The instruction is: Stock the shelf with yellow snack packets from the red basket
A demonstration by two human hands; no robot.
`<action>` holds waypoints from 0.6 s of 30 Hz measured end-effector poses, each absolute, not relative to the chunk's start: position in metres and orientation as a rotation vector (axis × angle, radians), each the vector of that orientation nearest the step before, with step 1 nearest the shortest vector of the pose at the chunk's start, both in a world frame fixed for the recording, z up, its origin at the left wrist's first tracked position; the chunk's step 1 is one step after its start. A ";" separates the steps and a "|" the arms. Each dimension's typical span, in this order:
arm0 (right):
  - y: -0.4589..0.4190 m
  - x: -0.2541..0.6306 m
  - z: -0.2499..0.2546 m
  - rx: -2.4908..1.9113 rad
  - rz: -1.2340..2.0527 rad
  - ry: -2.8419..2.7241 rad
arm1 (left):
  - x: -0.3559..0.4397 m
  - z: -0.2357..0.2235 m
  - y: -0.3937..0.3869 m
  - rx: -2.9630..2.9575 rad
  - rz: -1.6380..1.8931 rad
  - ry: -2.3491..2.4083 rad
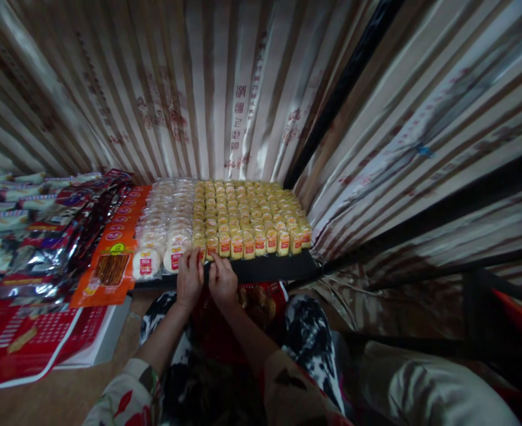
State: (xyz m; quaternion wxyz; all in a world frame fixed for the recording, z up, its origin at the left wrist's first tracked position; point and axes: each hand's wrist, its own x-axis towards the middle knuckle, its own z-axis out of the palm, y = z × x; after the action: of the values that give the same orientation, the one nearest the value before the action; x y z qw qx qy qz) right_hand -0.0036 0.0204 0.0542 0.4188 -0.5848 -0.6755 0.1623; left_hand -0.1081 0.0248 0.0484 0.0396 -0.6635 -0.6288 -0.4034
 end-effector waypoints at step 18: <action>-0.032 0.045 0.040 -1.217 0.662 -1.877 | -0.088 0.045 -0.024 -2.192 -1.280 -1.941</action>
State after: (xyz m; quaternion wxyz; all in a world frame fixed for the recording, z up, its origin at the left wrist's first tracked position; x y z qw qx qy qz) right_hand 0.0452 -0.0321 0.0403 0.3932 -0.4797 -0.7397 0.2610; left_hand -0.0885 -0.0238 0.0454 -0.0272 -0.6857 -0.6072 -0.4005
